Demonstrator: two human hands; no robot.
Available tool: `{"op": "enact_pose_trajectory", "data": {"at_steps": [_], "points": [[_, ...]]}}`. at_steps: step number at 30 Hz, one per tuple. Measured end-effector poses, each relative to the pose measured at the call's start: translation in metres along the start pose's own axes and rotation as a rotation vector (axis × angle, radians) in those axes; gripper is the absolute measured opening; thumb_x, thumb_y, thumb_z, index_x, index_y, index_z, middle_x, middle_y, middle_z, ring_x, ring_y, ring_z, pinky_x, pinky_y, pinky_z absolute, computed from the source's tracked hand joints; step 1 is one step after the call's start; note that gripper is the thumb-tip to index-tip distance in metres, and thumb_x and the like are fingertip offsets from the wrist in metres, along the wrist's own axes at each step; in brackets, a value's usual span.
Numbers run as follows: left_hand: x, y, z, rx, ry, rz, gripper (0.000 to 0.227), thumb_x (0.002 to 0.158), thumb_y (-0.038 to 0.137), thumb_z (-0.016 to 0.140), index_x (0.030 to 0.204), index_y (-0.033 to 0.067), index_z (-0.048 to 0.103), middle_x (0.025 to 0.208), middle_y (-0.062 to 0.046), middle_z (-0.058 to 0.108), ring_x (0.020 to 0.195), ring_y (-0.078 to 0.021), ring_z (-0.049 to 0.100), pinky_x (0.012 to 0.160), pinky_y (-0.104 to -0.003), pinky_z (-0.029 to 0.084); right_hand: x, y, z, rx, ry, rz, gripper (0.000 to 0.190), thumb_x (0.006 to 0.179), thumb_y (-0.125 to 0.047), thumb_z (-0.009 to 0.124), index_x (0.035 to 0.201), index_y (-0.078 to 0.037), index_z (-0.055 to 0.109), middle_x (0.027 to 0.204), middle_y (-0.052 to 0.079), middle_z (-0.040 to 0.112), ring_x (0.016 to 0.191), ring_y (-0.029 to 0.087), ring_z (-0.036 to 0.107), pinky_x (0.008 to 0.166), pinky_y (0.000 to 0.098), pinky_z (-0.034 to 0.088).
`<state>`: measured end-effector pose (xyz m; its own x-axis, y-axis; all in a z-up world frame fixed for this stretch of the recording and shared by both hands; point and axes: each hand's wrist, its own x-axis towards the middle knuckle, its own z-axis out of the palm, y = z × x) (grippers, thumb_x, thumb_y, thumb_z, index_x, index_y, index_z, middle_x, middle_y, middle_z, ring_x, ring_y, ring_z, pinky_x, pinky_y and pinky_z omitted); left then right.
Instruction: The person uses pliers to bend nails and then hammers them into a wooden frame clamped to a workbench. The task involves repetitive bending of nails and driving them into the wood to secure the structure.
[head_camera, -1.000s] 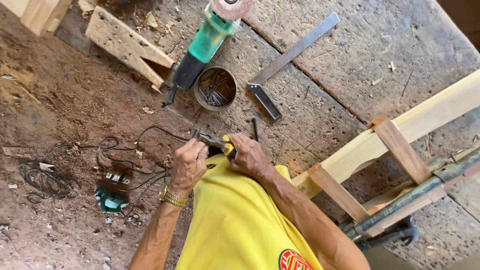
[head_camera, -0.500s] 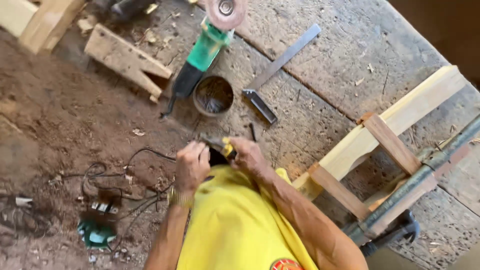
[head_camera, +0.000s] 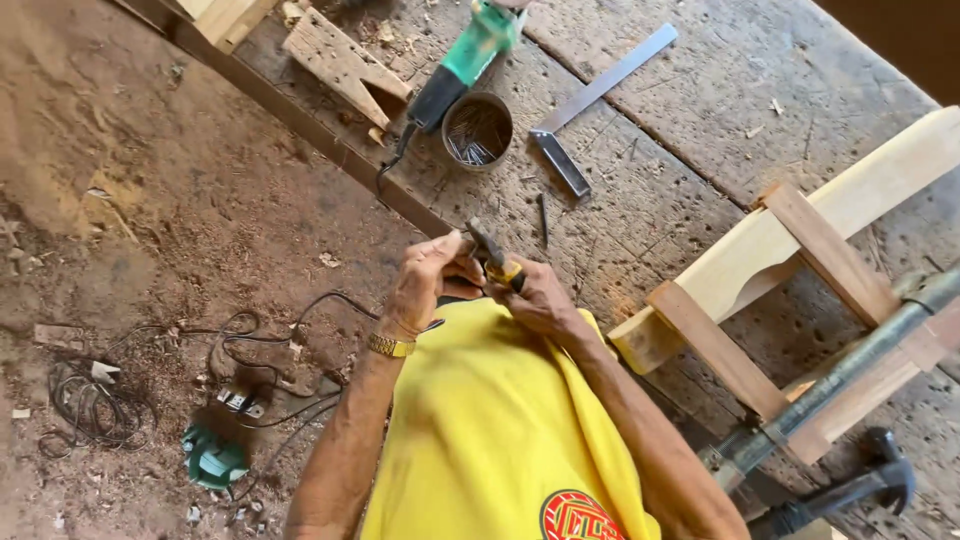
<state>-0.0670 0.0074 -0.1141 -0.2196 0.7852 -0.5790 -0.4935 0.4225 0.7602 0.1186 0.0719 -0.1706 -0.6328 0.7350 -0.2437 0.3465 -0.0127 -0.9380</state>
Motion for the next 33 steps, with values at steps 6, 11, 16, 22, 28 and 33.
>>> {"op": "enact_pose_trajectory", "data": {"at_steps": [6,11,16,22,28,33], "points": [[-0.003,-0.021,-0.007,-0.098,-0.027,0.024,0.05,0.102,0.044,0.053,0.101,-0.0037,0.07,0.081,-0.021,0.073,0.079,-0.0348,0.077,0.071,-0.055,0.064,-0.012,-0.024,-0.017,0.108,-0.177,0.048,0.009,0.08,-0.016,0.076,0.086,-0.016,0.07,0.062,0.004,0.068,0.06,0.014,0.062,0.056,0.0279,0.052],[-0.008,-0.012,0.001,-0.082,-0.013,0.066,0.039,0.102,0.033,0.056,0.097,-0.0036,0.071,0.079,-0.021,0.073,0.077,-0.0338,0.077,0.07,-0.053,0.065,-0.011,-0.032,-0.024,0.039,-0.163,0.023,0.016,0.082,-0.021,0.08,0.089,-0.013,0.068,0.064,0.006,0.061,0.062,0.016,0.057,0.054,0.0297,0.048],[0.006,-0.019,0.009,-0.04,0.009,0.078,0.035,0.102,0.029,0.059,0.096,-0.0028,0.071,0.075,-0.023,0.072,0.075,-0.0338,0.077,0.07,-0.052,0.066,-0.005,-0.022,-0.034,0.035,-0.19,0.108,0.02,0.081,-0.022,0.081,0.092,-0.013,0.068,0.069,0.007,0.063,0.065,0.019,0.059,0.056,0.0307,0.048],[0.017,-0.021,0.025,0.068,0.056,0.091,0.024,0.102,0.022,0.064,0.094,0.0001,0.071,0.074,-0.018,0.073,0.072,-0.0268,0.078,0.068,-0.042,0.066,0.0,-0.005,-0.04,0.002,-0.22,0.227,0.027,0.08,-0.027,0.082,0.095,-0.011,0.066,0.073,0.01,0.062,0.069,0.023,0.059,0.058,0.0338,0.049],[0.032,-0.029,0.026,0.56,0.161,0.382,0.026,0.105,0.019,0.06,0.088,0.0017,0.07,0.071,-0.015,0.072,0.068,-0.0216,0.075,0.063,-0.034,0.065,-0.01,0.017,-0.036,0.171,-0.303,0.328,0.053,0.078,-0.016,0.08,0.127,-0.015,0.06,0.095,0.016,0.064,0.086,0.03,0.061,0.071,0.0414,0.051],[0.061,-0.055,0.005,1.183,0.008,0.913,0.019,0.108,0.019,0.051,0.097,0.0077,0.061,0.077,-0.009,0.054,0.075,-0.031,0.066,0.068,-0.039,0.058,-0.017,0.005,-0.034,0.255,-0.252,0.455,0.056,0.073,-0.013,0.081,0.125,-0.017,0.059,0.087,0.008,0.068,0.079,0.02,0.063,0.065,0.0328,0.054]]}}
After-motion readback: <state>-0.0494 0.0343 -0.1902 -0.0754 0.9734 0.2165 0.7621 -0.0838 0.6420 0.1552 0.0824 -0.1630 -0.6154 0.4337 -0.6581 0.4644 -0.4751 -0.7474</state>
